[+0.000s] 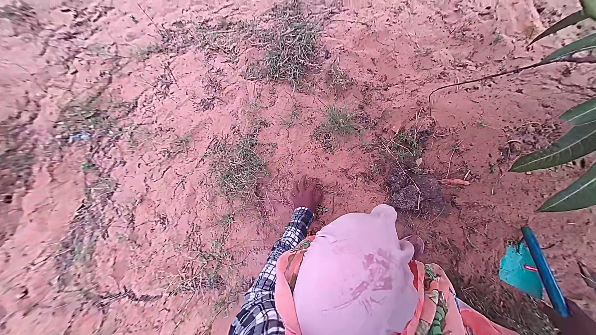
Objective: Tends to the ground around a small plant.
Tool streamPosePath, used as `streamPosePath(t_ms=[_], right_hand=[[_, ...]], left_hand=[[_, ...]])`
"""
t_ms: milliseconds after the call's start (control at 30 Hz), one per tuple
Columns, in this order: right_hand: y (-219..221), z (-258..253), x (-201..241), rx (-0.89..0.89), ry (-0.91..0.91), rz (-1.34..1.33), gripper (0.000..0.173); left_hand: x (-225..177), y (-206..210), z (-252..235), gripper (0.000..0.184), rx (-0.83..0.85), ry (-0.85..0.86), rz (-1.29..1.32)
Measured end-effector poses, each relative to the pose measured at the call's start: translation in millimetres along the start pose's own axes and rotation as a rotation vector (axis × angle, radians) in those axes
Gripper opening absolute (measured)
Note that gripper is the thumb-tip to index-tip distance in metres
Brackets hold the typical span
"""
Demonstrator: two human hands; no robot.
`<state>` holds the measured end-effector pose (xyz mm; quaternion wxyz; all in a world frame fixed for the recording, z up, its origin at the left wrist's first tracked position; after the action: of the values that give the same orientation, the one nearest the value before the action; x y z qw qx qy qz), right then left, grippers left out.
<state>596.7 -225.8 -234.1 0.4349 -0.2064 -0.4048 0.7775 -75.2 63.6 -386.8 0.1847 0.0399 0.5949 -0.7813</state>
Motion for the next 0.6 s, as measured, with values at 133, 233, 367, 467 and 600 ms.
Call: streamPosePath(t_ms=[133, 233, 367, 467, 600], right_hand=[[5.2, 0.2, 2.4, -0.058, 0.019, -0.013, 0.052], [7.6, -3.9, -0.3, -0.061, 0.048, -0.034, 0.052], [5.4, -3.1, 2.7, -0.056, 0.04, -0.028, 0.051], [6.6, -1.9, 2.7, -0.058, 0.051, -0.023, 0.045], [1.5, 18.7, 17.1, -0.07, 0.04, 0.001, 0.051]], left_hand=[[-18.3, 30.9, -10.2, 0.054, 0.187, 0.118, -0.11], [3.1, 16.3, -9.9, 0.042, 0.214, 0.103, -0.148], [56.0, -14.0, 6.5, 0.04, 0.144, -0.068, -0.17], [102.1, -33.7, 21.5, 0.041, -0.039, -0.267, -0.055], [95.6, -80.0, 29.4, 0.048, -0.336, -0.397, 0.122]])
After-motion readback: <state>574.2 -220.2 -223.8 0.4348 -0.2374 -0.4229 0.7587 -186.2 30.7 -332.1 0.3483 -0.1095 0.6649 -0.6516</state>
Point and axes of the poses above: each hand's wrist, its own z-axis away from the middle knuckle, its own y-axis out of the palm, x = y × z, the point moved 5 cm from there along -z, towards the middle knuckle
